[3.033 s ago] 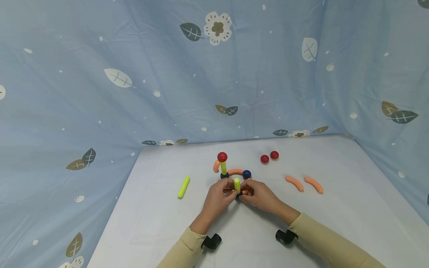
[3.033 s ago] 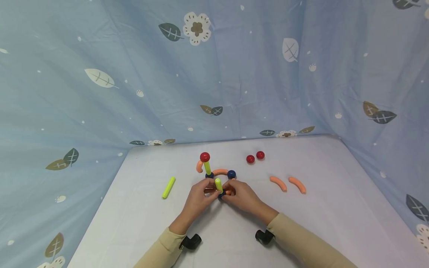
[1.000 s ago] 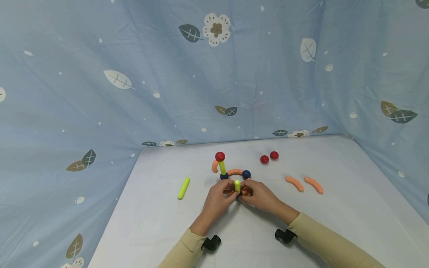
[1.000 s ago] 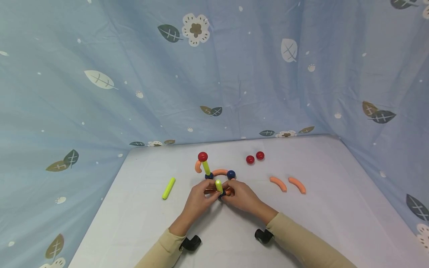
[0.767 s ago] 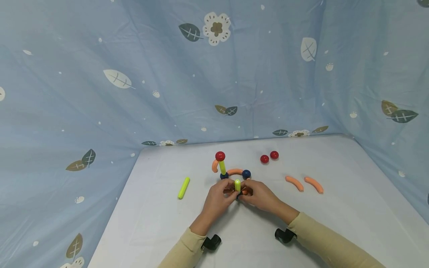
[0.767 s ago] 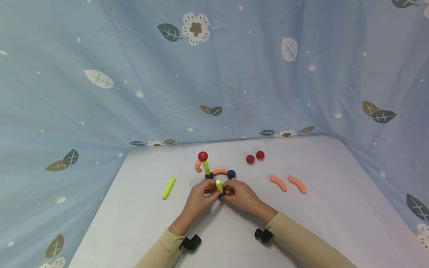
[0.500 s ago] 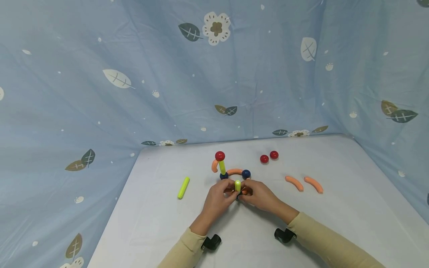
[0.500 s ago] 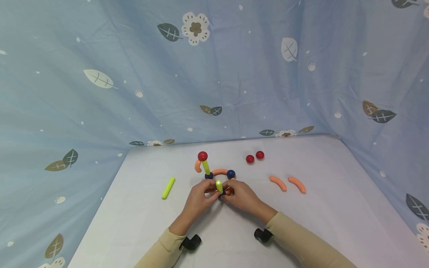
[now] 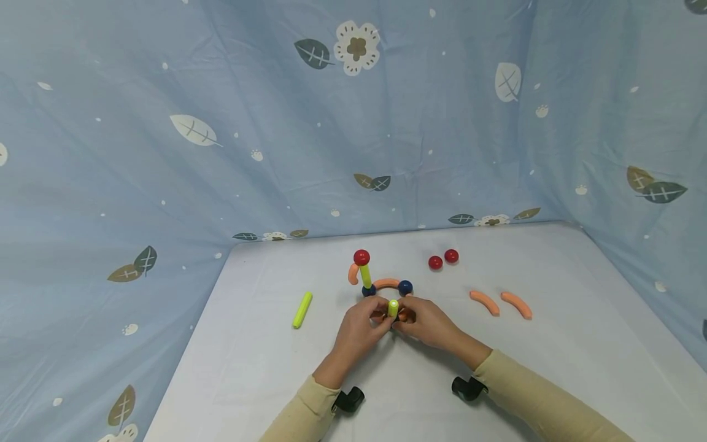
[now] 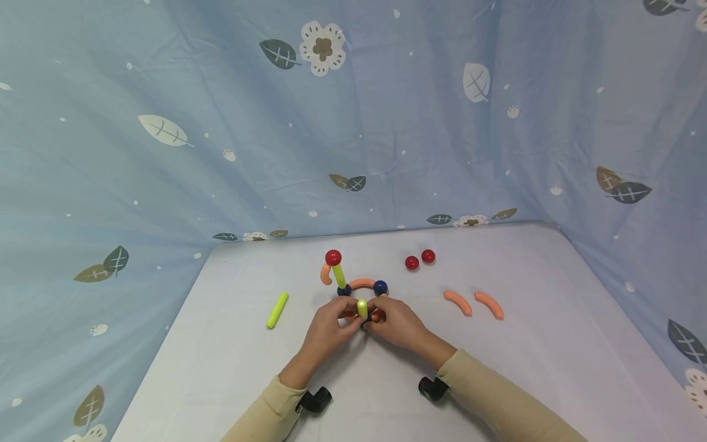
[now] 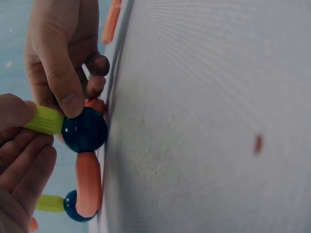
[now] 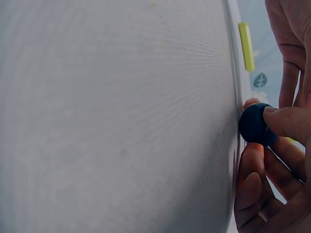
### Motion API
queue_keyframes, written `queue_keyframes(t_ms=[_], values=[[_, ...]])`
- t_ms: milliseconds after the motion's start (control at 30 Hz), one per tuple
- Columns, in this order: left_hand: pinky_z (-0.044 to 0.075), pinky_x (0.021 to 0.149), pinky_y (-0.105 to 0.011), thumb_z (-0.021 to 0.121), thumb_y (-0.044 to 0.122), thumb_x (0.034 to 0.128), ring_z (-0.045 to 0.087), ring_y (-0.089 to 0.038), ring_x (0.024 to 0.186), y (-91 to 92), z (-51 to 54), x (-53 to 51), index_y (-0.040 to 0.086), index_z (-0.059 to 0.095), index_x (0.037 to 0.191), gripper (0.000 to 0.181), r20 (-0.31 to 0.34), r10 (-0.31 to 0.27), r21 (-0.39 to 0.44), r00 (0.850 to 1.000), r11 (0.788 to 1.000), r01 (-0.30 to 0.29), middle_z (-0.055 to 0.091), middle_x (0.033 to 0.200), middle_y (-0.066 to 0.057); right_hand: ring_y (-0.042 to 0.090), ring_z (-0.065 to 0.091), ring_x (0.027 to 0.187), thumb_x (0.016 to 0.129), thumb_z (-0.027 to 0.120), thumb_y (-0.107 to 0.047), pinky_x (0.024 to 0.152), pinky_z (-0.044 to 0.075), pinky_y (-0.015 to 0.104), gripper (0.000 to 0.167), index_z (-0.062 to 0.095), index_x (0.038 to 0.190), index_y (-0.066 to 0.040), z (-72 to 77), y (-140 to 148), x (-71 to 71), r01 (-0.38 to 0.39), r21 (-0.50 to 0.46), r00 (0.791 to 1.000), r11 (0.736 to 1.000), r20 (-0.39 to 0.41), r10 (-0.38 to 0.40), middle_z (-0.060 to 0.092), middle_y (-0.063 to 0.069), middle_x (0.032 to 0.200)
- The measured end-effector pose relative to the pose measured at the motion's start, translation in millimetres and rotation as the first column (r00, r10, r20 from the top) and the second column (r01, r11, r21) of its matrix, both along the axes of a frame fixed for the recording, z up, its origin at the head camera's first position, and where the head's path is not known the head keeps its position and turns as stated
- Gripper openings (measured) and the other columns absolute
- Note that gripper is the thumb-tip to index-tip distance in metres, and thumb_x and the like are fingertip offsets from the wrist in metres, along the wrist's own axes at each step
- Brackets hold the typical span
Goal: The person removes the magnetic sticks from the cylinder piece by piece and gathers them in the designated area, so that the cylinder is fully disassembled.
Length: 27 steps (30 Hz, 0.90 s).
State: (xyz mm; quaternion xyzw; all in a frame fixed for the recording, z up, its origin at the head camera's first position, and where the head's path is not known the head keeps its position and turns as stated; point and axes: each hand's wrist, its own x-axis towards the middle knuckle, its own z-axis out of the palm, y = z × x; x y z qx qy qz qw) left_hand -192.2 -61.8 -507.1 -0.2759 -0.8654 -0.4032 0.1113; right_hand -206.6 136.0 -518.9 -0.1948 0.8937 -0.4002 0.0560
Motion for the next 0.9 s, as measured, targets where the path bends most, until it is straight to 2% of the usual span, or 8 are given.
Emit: queue_keyframes(t_ms=[367,600,767,900], values=[[0.061,0.079,-0.034,0.078,0.006,0.089,0.07,-0.021,0.095,-0.5,0.2,0.3,0.009,0.068,0.108,0.022,0.029,-0.002,0.014,1.0,1.0,0.001,0.071,0.103,-0.004,0.01,0.055,0.073,0.089,0.079,-0.015,0.058,0.049,0.025,0.021,0.07,0.108,-0.015,-0.1,-1,0.2,0.003,-0.004,1.0,1.0,-0.003,-0.003,0.062,-0.007,0.087],[0.061,0.081,-0.033,0.078,0.006,0.0893,0.071,-0.019,0.097,0.0,0.7,0.0,0.009,0.068,0.109,0.023,0.051,-0.013,0.024,0.999,1.0,0.012,0.07,0.105,-0.004,0.009,0.056,0.077,0.09,0.079,-0.013,0.06,0.051,0.025,0.029,0.07,0.117,-0.016,4.2,10,-3.3,-0.013,-0.018,1.0,1.0,-0.009,0.013,0.065,-0.004,0.096],[0.061,0.081,-0.032,0.078,0.007,0.0895,0.071,-0.018,0.094,-0.4,0.0,-0.8,0.009,0.067,0.108,0.022,0.07,-0.01,0.03,0.997,1.0,0.008,0.07,0.103,-0.003,0.012,0.059,0.081,0.094,0.075,-0.014,0.06,0.051,0.027,0.032,0.068,0.125,-0.014,18.7,18,-13.0,-0.014,-0.059,0.999,0.998,-0.034,0.012,0.07,0.004,0.114],[0.061,0.081,-0.032,0.079,0.006,0.0889,0.071,-0.018,0.094,-0.9,-1.3,-1.7,0.009,0.066,0.108,0.023,0.079,-0.012,0.044,0.997,0.999,0.009,0.07,0.102,-0.003,0.014,0.063,0.091,0.098,0.07,-0.017,0.068,0.053,0.029,0.036,0.065,0.132,-0.013,39.4,15,-31.9,-0.013,-0.055,0.996,0.998,-0.085,0.008,0.068,0.007,0.123]])
